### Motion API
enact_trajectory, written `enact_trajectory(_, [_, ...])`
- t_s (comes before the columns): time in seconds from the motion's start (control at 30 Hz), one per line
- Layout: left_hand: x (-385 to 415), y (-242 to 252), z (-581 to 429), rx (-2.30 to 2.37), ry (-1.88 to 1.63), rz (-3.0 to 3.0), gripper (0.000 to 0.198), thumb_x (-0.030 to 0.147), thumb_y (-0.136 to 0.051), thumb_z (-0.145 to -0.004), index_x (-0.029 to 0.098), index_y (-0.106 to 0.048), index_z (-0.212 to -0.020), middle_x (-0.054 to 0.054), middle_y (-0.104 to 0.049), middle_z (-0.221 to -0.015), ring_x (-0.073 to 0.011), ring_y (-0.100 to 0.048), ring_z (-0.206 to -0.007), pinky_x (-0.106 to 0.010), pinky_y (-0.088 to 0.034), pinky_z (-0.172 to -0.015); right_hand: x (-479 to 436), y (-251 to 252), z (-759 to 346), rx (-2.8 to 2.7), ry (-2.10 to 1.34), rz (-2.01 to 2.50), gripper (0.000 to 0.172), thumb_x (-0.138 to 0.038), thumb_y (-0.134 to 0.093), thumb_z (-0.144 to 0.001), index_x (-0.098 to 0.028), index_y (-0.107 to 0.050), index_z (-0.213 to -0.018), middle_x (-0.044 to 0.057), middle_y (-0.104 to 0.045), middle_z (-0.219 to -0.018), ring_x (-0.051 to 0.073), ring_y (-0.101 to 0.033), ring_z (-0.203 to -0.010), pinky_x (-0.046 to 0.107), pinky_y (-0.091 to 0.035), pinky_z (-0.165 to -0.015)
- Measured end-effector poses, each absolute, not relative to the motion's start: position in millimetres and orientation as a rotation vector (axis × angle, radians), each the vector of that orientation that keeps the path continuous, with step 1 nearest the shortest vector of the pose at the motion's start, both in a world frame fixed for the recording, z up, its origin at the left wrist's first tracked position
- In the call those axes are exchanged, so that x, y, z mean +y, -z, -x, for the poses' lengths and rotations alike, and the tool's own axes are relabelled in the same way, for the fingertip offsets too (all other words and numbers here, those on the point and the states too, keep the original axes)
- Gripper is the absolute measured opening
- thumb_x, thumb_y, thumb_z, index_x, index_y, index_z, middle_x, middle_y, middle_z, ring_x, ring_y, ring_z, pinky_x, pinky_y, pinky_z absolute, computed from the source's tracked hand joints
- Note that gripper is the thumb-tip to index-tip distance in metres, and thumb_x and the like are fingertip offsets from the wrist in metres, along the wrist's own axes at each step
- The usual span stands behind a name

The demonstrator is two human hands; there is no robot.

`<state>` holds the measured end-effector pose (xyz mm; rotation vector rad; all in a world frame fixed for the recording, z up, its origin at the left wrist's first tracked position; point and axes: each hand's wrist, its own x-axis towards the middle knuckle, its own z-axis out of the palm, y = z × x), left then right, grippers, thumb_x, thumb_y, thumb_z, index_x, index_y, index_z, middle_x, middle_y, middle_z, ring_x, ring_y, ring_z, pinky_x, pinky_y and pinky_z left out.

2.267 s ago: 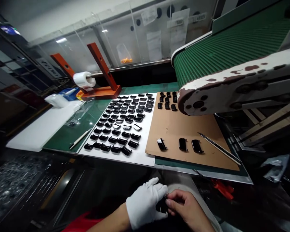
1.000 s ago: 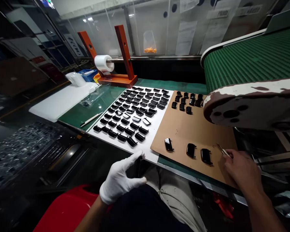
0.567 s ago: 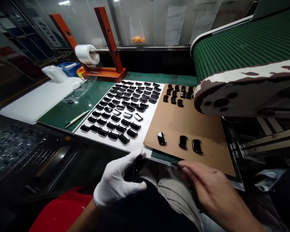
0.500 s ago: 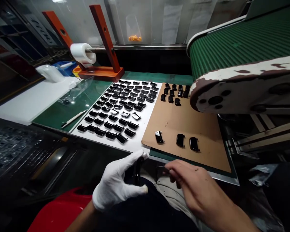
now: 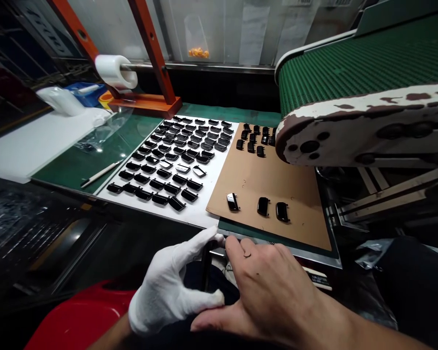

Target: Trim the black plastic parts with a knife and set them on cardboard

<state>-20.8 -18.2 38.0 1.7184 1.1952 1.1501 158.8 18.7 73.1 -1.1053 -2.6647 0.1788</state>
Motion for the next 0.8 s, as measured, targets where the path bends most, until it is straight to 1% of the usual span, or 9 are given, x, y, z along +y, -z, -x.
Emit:
enact_trajectory(0.2, [-19.8, -37.8, 19.0, 1.193, -1.152, -1.727, 0.075, 0.032, -0.084, -0.061, 0.018, -0.055, -0.129, -0.005, -0.070, -0.112, -0.0227, -0.069, -0.095, -0.029, -0.057, -0.090, 15.6, -71.6, -160.0, -2.688, -0.205, 1.113, 0.075, -0.089, -0.037, -0.064, -0.019, -0.058, -0.082, 0.003, -0.061, -0.056, 0.024, -0.059, -0.043, 0.032, -0.032, -0.039])
enact_trajectory(0.37, [-19.3, -38.2, 13.9, 1.167, -1.198, -1.681, 0.077, 0.025, -0.086, -0.058, 0.019, -0.056, -0.129, -0.003, -0.071, -0.110, -0.0205, -0.070, -0.094, -0.023, -0.056, -0.088, 11.3, -66.0, -163.7, -2.719, -0.092, 1.125, 0.076, -0.088, -0.027, -0.069, -0.019, -0.058, -0.079, 0.004, -0.059, -0.057, 0.021, -0.058, -0.044, 0.031, -0.032, -0.041])
enact_trajectory(0.53, [-20.2, -35.5, 11.0, 1.160, -1.215, -1.632, 0.077, 0.021, -0.086, -0.058, 0.017, -0.056, -0.128, -0.003, -0.071, -0.111, -0.0192, -0.069, -0.096, -0.020, -0.055, -0.089, 10.4, -64.0, -163.8, -2.758, 0.078, 1.093, 0.073, -0.083, -0.027, -0.074, -0.017, -0.057, -0.077, 0.004, -0.055, -0.056, 0.020, -0.055, -0.044, 0.030, -0.029, -0.041])
enact_trajectory(0.67, [-21.5, -36.0, 9.5, 1.159, -1.217, -1.594, 0.077, 0.020, -0.086, -0.057, 0.016, -0.057, -0.128, -0.003, -0.071, -0.112, -0.0189, -0.069, -0.097, -0.019, -0.054, -0.090, 11.0, -66.4, -164.6, -2.756, 0.117, 1.094, 0.075, -0.086, -0.026, -0.072, -0.018, -0.058, -0.076, 0.004, -0.054, -0.056, 0.019, -0.055, -0.045, 0.030, -0.030, -0.041])
enact_trajectory(0.8, [-20.1, -38.0, 9.4, 1.128, -1.190, -1.579, 0.077, 0.018, -0.085, -0.057, 0.014, -0.056, -0.128, -0.004, -0.070, -0.112, -0.0185, -0.069, -0.097, -0.019, -0.053, -0.091, 10.9, -68.2, -165.7, -2.730, 0.057, 1.158, 0.083, -0.091, -0.022, -0.066, -0.018, -0.058, -0.077, 0.004, -0.055, -0.058, 0.019, -0.055, -0.044, 0.030, -0.031, -0.041])
